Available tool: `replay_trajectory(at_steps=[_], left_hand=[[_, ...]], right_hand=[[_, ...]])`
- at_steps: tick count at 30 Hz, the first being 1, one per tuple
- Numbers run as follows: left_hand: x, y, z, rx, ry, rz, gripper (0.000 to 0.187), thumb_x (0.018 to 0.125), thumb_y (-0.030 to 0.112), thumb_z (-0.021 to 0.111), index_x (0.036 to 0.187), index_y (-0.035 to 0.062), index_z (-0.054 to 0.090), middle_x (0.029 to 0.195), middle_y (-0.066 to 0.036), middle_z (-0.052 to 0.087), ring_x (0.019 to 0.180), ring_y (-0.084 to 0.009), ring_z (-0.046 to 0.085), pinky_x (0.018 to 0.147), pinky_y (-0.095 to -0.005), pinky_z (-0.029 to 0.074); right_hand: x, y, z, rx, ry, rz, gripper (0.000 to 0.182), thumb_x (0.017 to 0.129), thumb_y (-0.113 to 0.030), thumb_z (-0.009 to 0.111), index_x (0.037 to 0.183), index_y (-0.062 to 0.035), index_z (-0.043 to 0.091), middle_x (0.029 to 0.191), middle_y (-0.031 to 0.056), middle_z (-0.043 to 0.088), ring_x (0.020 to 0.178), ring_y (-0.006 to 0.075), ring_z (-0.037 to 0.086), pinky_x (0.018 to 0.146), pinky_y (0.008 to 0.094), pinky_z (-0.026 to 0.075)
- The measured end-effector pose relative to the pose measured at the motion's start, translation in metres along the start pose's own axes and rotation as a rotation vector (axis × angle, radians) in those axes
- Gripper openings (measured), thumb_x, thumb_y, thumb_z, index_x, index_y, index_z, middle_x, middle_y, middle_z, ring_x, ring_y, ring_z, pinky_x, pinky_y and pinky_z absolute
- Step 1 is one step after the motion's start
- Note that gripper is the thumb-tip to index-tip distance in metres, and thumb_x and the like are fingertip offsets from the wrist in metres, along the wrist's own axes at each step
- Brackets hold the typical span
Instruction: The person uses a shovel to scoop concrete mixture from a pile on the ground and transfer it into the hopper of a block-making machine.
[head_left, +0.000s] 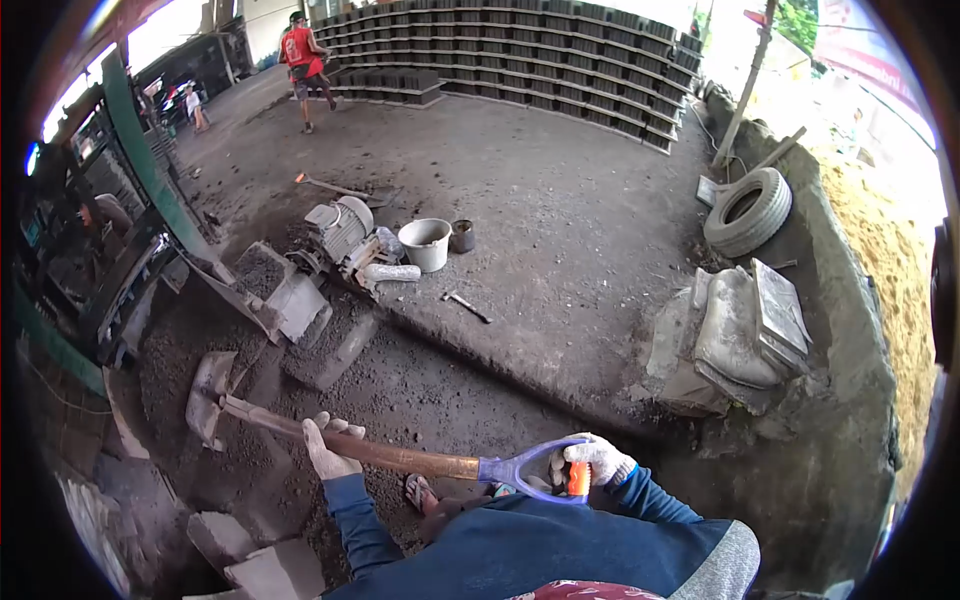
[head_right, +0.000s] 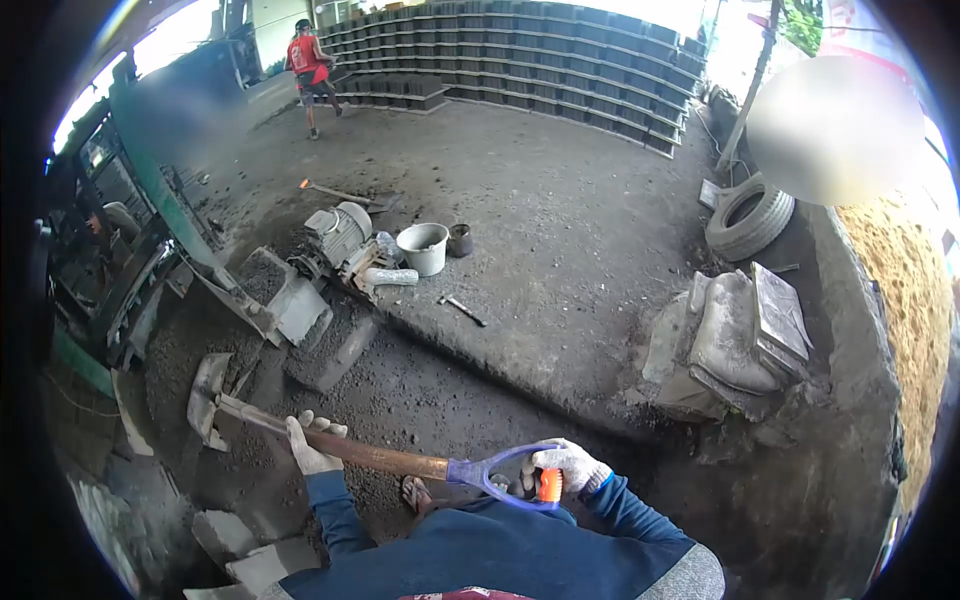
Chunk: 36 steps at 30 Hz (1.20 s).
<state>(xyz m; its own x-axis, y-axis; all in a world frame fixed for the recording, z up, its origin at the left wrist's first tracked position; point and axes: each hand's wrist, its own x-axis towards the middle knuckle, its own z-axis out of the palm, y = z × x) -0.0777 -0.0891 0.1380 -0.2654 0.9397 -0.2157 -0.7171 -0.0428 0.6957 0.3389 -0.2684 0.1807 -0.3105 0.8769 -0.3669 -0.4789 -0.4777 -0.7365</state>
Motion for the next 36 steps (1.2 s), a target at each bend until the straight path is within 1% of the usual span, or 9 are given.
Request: replay_trajectory(at_steps=[6,10,16,19,20,21,24,26,36], left_hand=[[-0.002,0.013,0.019,-0.101,-0.026,-0.072,0.049,0.095,0.057,0.057,0.102,0.0088,0.062,0.075,-0.007,0.064,0.061,-0.0280,0.063,0.062,-0.0477,0.055],[0.016,0.038,0.020,-0.456,-0.051,-0.137,0.064,0.091,0.072,0.047,0.100,0.0111,0.065,0.075,-0.003,0.066,0.063,-0.0218,0.064,0.071,-0.0447,0.055],[0.033,0.049,0.034,-0.361,0.072,-0.181,0.072,0.088,0.078,0.040,0.092,0.0112,0.067,0.069,-0.002,0.064,0.054,-0.0200,0.059,0.055,-0.0384,0.052],[0.029,0.066,0.056,-0.341,0.244,-0.283,0.078,0.085,0.084,0.033,0.083,0.0127,0.063,0.057,0.001,0.056,0.044,-0.0191,0.049,0.049,-0.0353,0.044],[0.035,0.070,0.052,-0.396,0.233,-0.389,0.082,0.076,0.093,0.034,0.077,0.0159,0.060,0.055,0.002,0.051,0.046,-0.0184,0.041,0.055,-0.0370,0.042],[0.034,0.083,0.064,-0.383,0.371,-0.442,0.081,0.079,0.092,0.033,0.077,0.0148,0.058,0.055,0.002,0.048,0.047,-0.0186,0.038,0.057,-0.0385,0.042],[0.042,0.109,0.075,-0.336,0.525,-0.442,0.080,0.082,0.091,0.030,0.079,0.0145,0.055,0.053,0.001,0.049,0.045,-0.0186,0.047,0.052,-0.0379,0.046],[0.067,0.109,0.043,-0.416,0.359,-0.443,0.081,0.082,0.091,0.029,0.080,0.0142,0.054,0.055,-0.001,0.052,0.048,-0.0201,0.052,0.055,-0.0400,0.049],[0.190,0.167,-0.019,-0.334,0.229,-0.399,0.087,0.079,0.094,0.023,0.082,0.0135,0.055,0.053,-0.001,0.044,0.045,-0.0246,0.047,0.058,-0.0481,0.046]], right_hand=[[0.002,-0.006,0.011,0.043,0.163,-0.039,0.035,0.082,-0.027,0.070,0.095,0.0058,0.067,0.080,0.0200,0.070,0.070,0.0322,0.068,0.069,0.0430,0.056],[0.004,-0.028,0.043,-0.229,0.477,0.059,0.016,0.086,-0.014,0.065,0.087,0.0019,0.065,0.073,0.0134,0.066,0.063,0.0257,0.065,0.063,0.0379,0.054],[0.019,-0.031,0.058,-0.330,0.755,0.040,0.010,0.078,-0.008,0.068,0.084,-0.0007,0.069,0.071,0.0071,0.065,0.060,0.0189,0.062,0.059,0.0326,0.052],[0.016,-0.019,0.028,-0.652,0.703,-0.058,0.014,0.077,-0.014,0.062,0.081,-0.0020,0.068,0.070,0.0041,0.062,0.062,0.0158,0.058,0.061,0.0322,0.049],[0.015,-0.016,0.024,-0.769,0.650,-0.071,0.015,0.077,-0.015,0.059,0.080,-0.0025,0.067,0.070,0.0031,0.061,0.064,0.0153,0.057,0.062,0.0323,0.048],[0.017,0.000,0.022,-0.692,0.756,-0.155,0.017,0.077,-0.016,0.059,0.082,-0.0024,0.067,0.072,0.0033,0.062,0.067,0.0153,0.058,0.065,0.0324,0.048],[0.009,-0.017,0.012,-0.983,0.598,-0.121,0.022,0.078,-0.017,0.059,0.094,-0.0018,0.066,0.081,0.0050,0.064,0.074,0.0168,0.060,0.072,0.0315,0.050],[0.036,-0.023,0.035,-1.081,0.555,-0.084,0.021,0.079,-0.017,0.059,0.092,-0.0018,0.065,0.079,0.0054,0.063,0.072,0.0171,0.059,0.070,0.0320,0.050],[0.139,0.015,0.157,-0.210,0.822,0.025,0.015,0.083,-0.017,0.059,0.084,-0.0022,0.060,0.068,0.0076,0.057,0.060,0.0190,0.056,0.058,0.0344,0.049]])
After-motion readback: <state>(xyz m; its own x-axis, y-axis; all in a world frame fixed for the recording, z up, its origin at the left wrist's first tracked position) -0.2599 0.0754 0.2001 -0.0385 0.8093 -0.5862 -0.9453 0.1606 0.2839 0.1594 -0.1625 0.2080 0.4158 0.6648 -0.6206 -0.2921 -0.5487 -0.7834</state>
